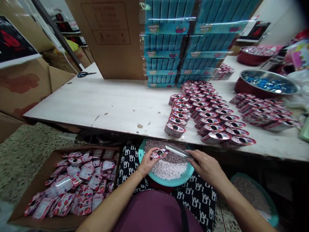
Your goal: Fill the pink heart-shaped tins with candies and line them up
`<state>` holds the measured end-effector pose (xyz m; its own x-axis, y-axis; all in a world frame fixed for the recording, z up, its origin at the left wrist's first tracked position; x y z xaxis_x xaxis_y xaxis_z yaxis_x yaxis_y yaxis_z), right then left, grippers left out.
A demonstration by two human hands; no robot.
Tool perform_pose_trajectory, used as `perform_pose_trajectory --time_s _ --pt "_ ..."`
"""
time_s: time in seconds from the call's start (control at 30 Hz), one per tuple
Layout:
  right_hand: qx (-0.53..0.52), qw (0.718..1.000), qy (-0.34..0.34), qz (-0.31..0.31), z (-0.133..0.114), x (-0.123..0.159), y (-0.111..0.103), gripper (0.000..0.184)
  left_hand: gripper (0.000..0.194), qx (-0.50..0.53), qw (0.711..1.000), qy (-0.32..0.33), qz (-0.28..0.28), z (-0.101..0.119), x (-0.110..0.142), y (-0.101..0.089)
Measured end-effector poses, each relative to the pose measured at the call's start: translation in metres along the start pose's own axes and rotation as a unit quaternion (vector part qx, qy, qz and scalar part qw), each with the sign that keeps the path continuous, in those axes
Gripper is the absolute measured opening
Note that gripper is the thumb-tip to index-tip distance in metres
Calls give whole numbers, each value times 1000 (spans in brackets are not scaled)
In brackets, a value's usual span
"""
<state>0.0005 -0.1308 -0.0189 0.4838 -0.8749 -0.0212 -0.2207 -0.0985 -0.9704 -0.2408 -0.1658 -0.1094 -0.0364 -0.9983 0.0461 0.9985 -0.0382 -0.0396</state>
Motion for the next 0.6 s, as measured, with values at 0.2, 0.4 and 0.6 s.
perform_pose_trajectory --time_s 0.2,0.4,0.6 --pt "12 1000 -20 -7 -9 2 -4 29 38 -11 1000 17 -7 7 -4 12" --pt "-83 995 23 44 1 13 -13 31 34 -158 982 106 14 45 -13 5" --pt "-184 976 73 90 22 32 -8 31 41 -266 941 205 -43 84 -63 13"
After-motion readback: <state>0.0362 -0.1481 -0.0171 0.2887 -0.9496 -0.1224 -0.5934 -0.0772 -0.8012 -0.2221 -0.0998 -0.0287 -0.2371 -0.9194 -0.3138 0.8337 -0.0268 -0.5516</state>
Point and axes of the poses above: each hand's wrist, its own x-axis away from the middle knuckle, its own y-axis out of the palm, z = x × y, the point moved 1 cm from there along -x, towards the middle knuckle, and after that the axes turned 1 degree about z, right-handed, at the moved point
